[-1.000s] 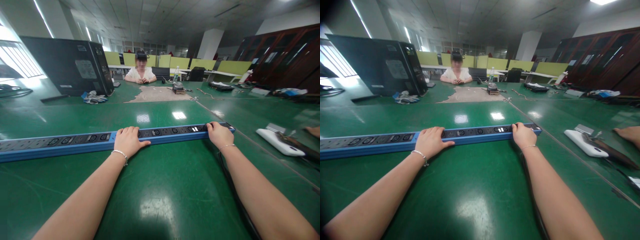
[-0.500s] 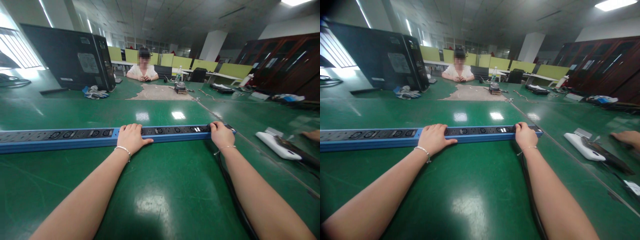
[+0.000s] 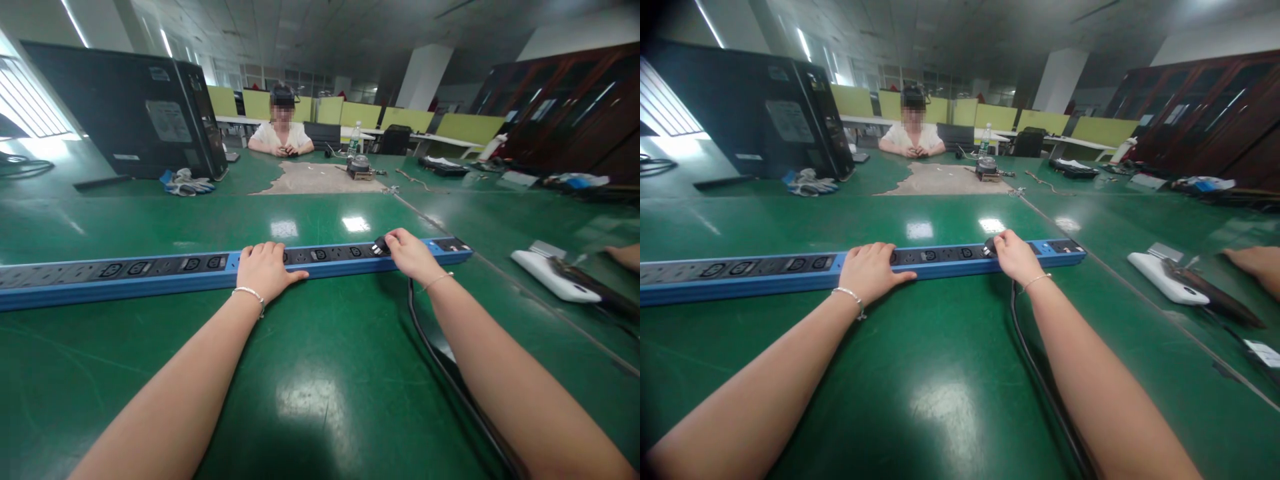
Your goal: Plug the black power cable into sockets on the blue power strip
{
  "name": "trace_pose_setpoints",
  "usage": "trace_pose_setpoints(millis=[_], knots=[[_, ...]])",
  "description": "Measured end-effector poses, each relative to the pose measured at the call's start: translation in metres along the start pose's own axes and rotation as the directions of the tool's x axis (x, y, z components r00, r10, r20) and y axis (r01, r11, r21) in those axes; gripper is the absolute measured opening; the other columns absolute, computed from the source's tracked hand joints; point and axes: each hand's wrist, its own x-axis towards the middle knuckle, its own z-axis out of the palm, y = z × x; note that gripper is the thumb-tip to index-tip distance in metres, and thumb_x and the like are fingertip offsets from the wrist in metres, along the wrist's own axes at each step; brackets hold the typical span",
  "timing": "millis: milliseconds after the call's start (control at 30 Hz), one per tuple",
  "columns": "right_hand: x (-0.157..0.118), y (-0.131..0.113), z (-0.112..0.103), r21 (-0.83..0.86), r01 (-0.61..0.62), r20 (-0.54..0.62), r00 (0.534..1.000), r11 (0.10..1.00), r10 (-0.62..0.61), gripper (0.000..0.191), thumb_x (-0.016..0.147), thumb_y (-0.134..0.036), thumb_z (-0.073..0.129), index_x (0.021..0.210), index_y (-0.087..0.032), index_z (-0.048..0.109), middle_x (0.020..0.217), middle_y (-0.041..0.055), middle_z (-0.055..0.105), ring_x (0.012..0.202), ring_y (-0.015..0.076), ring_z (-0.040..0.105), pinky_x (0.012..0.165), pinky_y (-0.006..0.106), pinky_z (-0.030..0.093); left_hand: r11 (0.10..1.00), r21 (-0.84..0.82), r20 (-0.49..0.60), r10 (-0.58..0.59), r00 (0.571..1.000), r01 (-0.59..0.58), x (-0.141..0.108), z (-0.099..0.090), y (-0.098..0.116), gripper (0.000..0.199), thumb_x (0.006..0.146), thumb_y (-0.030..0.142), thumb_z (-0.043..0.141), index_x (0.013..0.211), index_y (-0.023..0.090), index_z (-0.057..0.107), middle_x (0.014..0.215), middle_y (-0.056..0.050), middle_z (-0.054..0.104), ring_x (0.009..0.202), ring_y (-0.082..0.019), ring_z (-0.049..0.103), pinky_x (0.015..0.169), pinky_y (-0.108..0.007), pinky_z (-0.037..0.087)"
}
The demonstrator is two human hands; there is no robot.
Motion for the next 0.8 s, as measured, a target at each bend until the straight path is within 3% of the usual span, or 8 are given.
trace_pose_setpoints(millis=[133,367,533,700,800], knots=[[-0.005,-0.012,-0.006,-0.102,-0.005,0.044,0.999,0.995,0.01,0.034,0.088,-0.035,0.03,0.103,-0.017,0.055,0.098,0.0118,0.065,0.089,0.0223,0.059,0.075,0.029,0.042,1.0,-0.011,-0.016,0.012,1.0,-0.012,0.0,0.001,-0.001,0.078,0.066,0.077,0.041,0.117,0.019,0.051,0.114,-0.013,0.058,0.109,-0.03,0.048,0.094,-0.042,0.027],[-0.01,-0.048,-0.008,-0.37,-0.068,0.135,0.983,0.926,0.126,0.037,0.089,-0.036,0.026,0.11,-0.016,0.05,0.09,0.0168,0.065,0.087,0.0282,0.062,0.075,0.038,0.044,1.0,-0.016,0.0,0.004,1.0,-0.004,0.0,0.0,0.0,0.077,0.065,0.077,0.042,0.118,0.02,0.05,0.116,-0.013,0.057,0.11,-0.031,0.047,0.095,-0.043,0.027],[-0.014,-0.049,-0.005,-0.368,-0.034,0.185,0.977,0.929,0.109,0.039,0.09,-0.039,0.026,0.112,-0.015,0.047,0.09,0.0177,0.064,0.086,0.0284,0.062,0.076,0.04,0.044,1.0,-0.017,-0.016,0.014,1.0,-0.015,0.001,0.0,0.0,0.077,0.065,0.076,0.043,0.116,0.019,0.051,0.113,-0.013,0.058,0.108,-0.031,0.048,0.094,-0.043,0.029],[-0.025,-0.047,-0.001,-0.42,-0.029,0.107,0.991,0.907,0.081,0.041,0.091,-0.038,0.02,0.119,-0.016,0.041,0.085,0.0161,0.065,0.083,0.0273,0.063,0.074,0.039,0.044,1.0,-0.023,-0.025,0.021,0.999,-0.021,0.001,0.001,-0.001,0.077,0.066,0.076,0.043,0.116,0.018,0.052,0.112,-0.014,0.058,0.107,-0.031,0.048,0.094,-0.043,0.029],[-0.021,-0.047,-0.001,-0.412,-0.027,0.163,0.981,0.911,0.103,0.039,0.09,-0.038,0.023,0.115,-0.016,0.044,0.087,0.0165,0.065,0.084,0.0279,0.063,0.074,0.039,0.044,1.0,-0.023,-0.023,0.017,1.0,-0.018,0.0,0.002,-0.001,0.077,0.066,0.076,0.042,0.117,0.018,0.051,0.113,-0.014,0.058,0.108,-0.031,0.048,0.094,-0.042,0.028]])
